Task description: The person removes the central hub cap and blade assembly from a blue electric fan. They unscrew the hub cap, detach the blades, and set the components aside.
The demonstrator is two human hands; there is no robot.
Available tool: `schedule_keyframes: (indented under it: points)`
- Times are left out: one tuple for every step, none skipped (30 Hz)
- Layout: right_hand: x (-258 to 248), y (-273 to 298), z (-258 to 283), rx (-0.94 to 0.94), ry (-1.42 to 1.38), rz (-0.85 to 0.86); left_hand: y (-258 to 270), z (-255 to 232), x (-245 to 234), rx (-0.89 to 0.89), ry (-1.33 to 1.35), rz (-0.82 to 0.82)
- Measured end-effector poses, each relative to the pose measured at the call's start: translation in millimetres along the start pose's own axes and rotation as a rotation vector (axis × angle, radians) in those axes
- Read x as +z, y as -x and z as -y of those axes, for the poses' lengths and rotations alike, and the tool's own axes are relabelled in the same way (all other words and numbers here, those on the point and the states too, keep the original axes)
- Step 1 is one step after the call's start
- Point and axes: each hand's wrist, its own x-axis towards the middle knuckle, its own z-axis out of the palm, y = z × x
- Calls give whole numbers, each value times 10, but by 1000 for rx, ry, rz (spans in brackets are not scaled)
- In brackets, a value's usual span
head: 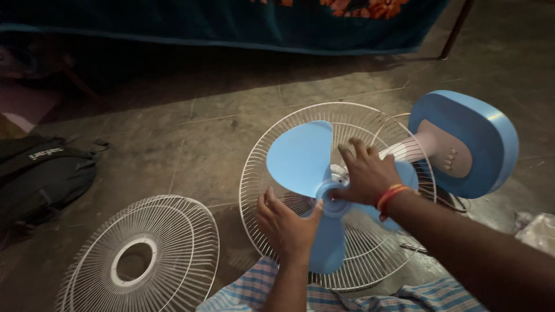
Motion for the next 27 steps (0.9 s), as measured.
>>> schedule_keyframes:
  points:
    - [17,28,-34,23,-35,21,1,-35,40,-44,-19,60]
    - [27,50,-74,45,-71,42,-4,-55,68,-88,-38,119]
    - [62,85,-64,48,-59,36,4,-16,53,-134,-70,180]
    - [95,115,-61,51,-48,29,20,7,45,-130,-79,197]
    - [118,130,-84,55,-34,21,22,14,43,-124,-83,213]
    - [141,135,-106,37,0,-19,28,11,42,-118,-87,229]
    - [156,112,-118,16,32,-63,13,15,29,-94,-94,223]
    - [176,85,-134,-5,64,-108,-5,22,11,-70,-102,217]
    - [202,57,-165,-5,72,-123,-15,16,2,-46,-110,215]
    - [227,18,-209,-5,80,-137,-34,13,-9,-51,-123,215]
    - [251,-31,-266,-5,92,-152,-56,0,-9,-56,-132,214]
    - [276,-83,-330,-13,61,-214,-77,-14,-7,-61,-141,214]
    - [310,-131,-380,-27,26,-272,-93,-4,-20,-36,-142,173]
    - [347,-181,-419,-42,-9,-329,-111,4,-31,-11,-144,133]
    - [400,-201,-454,-92,-51,-389,-97,19,-47,15,-147,97]
    - [452,-216,-477,-141,-93,-450,-86,45,-74,-28,-169,130]
    - [469,-250,-533,-183,-126,-521,-119,18,-69,-63,-178,160]
    - [478,-263,-585,-182,-149,-503,-143,-17,-64,-97,-187,190]
    - [483,-262,-595,-187,-177,-484,-149,-34,-81,-80,-183,155]
    - [484,-251,-582,-192,-204,-465,-155,-51,-101,-64,-178,120]
    - [489,-232,-543,-119,-173,-379,-164,-35,-143,-50,-185,84]
    - [484,-200,-508,-47,-143,-293,-181,-21,-182,-96,-209,133]
    - [455,-176,-484,27,-108,-212,-213,-26,-206,-141,-227,181]
    - [425,-158,-450,50,-109,-191,-238,-26,-226,-186,-245,227]
    - [398,-120,-450,81,-104,-168,-240,-38,-222,-190,-227,234]
    - [370,-87,-461,112,-98,-145,-243,-51,-209,-195,-210,240]
    - [345,-61,-465,107,-107,-157,-242,-62,-199,-202,-195,246]
